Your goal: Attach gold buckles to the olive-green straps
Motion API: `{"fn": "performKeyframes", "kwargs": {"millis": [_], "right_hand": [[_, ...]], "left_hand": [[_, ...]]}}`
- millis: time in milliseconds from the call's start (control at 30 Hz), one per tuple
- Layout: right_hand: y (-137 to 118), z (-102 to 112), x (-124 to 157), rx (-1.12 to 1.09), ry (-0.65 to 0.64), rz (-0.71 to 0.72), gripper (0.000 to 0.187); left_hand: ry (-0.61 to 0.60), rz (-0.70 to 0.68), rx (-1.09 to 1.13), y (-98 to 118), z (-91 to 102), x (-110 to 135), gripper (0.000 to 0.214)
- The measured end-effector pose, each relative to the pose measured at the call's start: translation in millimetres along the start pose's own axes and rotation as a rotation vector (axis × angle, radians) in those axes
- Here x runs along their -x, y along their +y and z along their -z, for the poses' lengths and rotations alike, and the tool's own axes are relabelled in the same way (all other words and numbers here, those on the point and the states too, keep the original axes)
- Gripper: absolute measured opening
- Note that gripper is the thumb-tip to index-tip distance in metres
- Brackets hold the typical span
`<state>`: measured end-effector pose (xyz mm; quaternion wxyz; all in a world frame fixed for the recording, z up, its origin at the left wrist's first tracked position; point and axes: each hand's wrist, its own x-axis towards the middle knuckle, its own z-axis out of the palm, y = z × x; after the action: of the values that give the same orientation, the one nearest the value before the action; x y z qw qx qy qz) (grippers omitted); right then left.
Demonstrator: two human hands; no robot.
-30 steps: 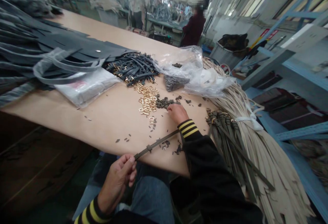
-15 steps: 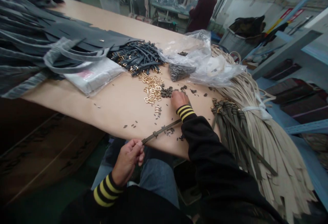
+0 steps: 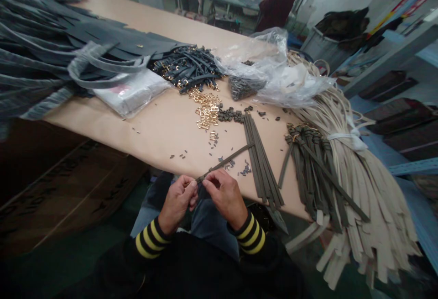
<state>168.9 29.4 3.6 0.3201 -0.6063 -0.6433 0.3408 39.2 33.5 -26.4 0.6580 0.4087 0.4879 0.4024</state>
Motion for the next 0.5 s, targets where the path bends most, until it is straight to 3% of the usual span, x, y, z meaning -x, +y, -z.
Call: {"fn": "performKeyframes", "kwargs": {"millis": [167,367,500], "right_hand": [[2,5,1,-0.073,-0.01,-0.035,0.01],[-1,10,3,-0.013,-0.096,0.078,0.012],[-3,15,4,0.023,-0.119,0.121,0.013]], "left_hand": [[-0.077,-0.007,0.002,0,-2.3,5,0.02],[-0.07,-0.02,-0.019,1,-2.8,8,0.02],[-0.142,-0.047,-0.114,4,0.9,9,0.018]]}}
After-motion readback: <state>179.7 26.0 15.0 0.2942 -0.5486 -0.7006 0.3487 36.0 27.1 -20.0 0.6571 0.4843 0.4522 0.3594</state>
